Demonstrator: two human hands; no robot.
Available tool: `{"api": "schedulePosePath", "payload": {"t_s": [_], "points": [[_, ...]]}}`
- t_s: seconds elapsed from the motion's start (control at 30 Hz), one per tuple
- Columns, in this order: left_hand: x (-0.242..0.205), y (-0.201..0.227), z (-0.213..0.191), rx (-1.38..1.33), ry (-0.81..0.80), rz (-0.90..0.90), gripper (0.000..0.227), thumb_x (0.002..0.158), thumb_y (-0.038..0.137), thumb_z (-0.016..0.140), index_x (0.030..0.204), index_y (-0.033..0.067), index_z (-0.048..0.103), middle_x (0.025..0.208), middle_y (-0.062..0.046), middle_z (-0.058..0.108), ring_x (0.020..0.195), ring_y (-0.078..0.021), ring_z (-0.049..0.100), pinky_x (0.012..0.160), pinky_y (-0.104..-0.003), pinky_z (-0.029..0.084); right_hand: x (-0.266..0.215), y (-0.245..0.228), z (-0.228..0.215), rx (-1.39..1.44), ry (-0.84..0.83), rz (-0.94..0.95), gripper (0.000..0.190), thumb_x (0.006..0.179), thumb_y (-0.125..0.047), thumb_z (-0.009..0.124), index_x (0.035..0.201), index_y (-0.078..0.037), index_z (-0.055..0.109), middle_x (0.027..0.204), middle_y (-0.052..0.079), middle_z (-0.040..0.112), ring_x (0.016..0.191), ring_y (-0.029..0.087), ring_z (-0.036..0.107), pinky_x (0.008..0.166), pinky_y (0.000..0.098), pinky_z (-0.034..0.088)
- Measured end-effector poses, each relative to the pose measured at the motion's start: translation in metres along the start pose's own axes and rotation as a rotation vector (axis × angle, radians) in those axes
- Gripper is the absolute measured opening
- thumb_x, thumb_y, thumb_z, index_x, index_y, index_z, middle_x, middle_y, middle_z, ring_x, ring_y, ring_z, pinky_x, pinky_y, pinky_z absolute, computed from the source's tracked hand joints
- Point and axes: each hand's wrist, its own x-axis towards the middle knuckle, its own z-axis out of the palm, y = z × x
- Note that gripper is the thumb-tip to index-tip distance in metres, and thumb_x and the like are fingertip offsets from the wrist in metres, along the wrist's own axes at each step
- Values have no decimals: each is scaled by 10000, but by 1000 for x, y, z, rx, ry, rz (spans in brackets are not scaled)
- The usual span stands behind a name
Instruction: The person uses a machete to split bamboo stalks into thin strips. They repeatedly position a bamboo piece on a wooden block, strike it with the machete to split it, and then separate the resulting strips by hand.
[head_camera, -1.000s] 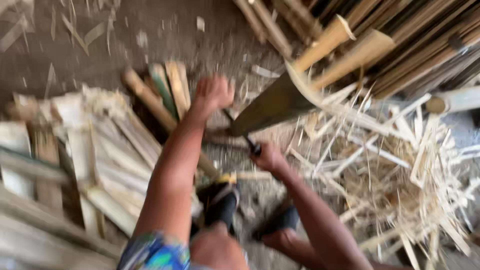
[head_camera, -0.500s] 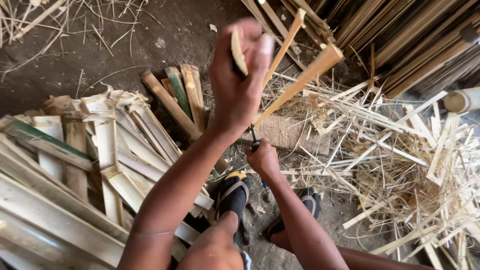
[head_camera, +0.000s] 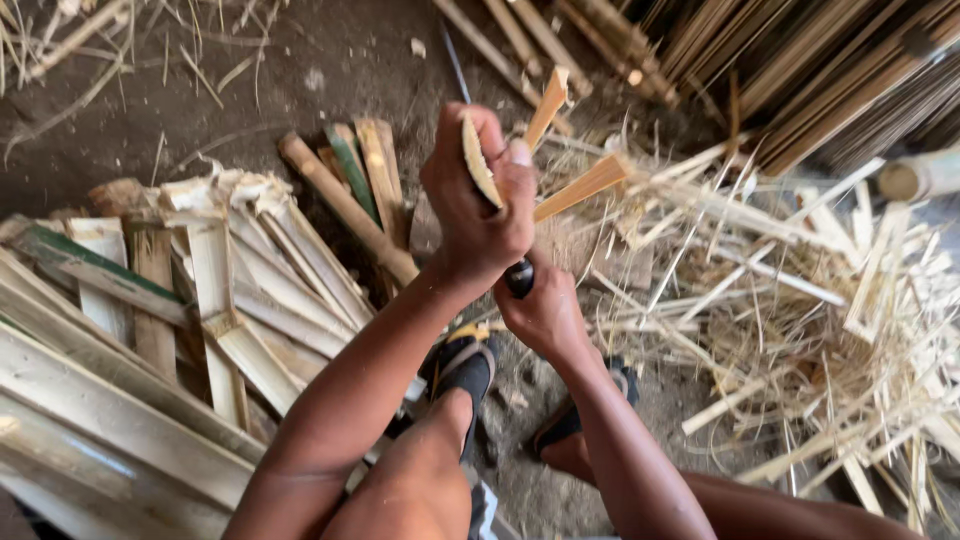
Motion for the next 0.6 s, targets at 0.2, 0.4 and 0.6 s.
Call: {"api": "schedulePosePath", "payload": {"t_s": [0.2,0.4,0.6], "points": [[4,-19,-2,-216,-28,-47,118,870,79,524,899,128,422,783,-14,381,578,-119,343,438,-263,329,29,131,68,116,-151,252,266,858,-167,736,943,76,669,745,197,688,635,262,691,604,410,554],[19,-36,-14,-300,62,-55,150,790,9,406,897,109,437,754,10,380,559,-118,324,419,-243,334,34,107,21,291,-285,415,247,842,-225,747,904,-19,627,686,79,665,559,166,638,546,367,552],[18,-32,-13,-186,-24,-118,207,766,-46,412,898,112,387,766,-23,344,568,-126,286,455,-263,274,13,60,18,75,117,8,235,868,-236,712,896,-19,625,668,96,678,564,180,666,553,370,546]]}}
